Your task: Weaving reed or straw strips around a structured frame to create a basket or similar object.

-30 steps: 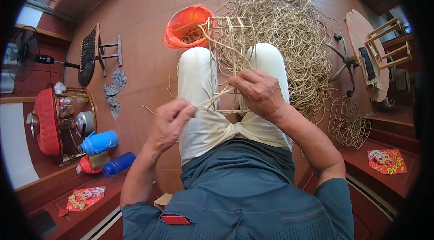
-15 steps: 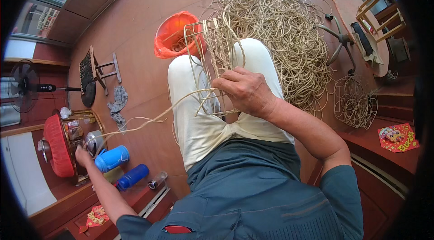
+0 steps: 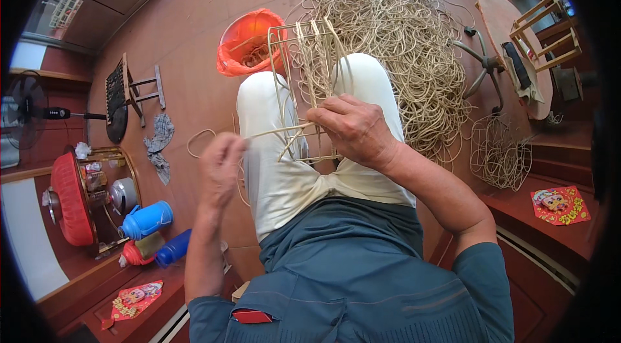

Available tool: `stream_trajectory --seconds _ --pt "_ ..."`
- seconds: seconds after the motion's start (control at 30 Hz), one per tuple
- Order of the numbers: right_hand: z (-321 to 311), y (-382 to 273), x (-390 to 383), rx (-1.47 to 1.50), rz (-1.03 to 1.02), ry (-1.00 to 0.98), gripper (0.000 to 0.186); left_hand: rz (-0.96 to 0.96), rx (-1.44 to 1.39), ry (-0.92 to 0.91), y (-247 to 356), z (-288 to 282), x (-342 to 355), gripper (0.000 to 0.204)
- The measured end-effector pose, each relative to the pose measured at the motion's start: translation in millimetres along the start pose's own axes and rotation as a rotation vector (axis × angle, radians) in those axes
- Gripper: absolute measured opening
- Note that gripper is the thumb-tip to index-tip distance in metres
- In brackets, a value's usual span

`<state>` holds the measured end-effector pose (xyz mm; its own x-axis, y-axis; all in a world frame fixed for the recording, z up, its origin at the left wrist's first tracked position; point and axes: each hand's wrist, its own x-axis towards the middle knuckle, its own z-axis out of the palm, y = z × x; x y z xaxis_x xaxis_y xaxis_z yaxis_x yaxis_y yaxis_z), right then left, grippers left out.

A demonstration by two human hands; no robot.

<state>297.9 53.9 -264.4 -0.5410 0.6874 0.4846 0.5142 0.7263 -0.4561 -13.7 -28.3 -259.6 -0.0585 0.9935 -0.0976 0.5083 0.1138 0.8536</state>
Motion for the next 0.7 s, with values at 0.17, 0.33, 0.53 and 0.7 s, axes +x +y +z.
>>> stream_trajectory --seconds 0.17,0.33,0.53,0.7 --pt "4.0 2.2 -2.1 0.006 0.001 0.020 0.021 -0.034 0.420 0.524 -114.4 -151.5 -17.3 0.026" --pt "4.0 2.8 -1.3 0.013 -0.020 0.017 0.021 -0.427 0.844 0.641 -203.7 -267.3 -47.0 0.038" --pt "4.0 2.4 -0.1 0.016 -0.024 0.031 0.024 -0.440 1.062 0.523 -128.6 -190.2 0.5 0.041" --pt "1.8 1.1 -0.1 0.004 -0.024 -0.025 0.026 0.181 0.213 0.131 16.4 -4.1 14.9 0.030"
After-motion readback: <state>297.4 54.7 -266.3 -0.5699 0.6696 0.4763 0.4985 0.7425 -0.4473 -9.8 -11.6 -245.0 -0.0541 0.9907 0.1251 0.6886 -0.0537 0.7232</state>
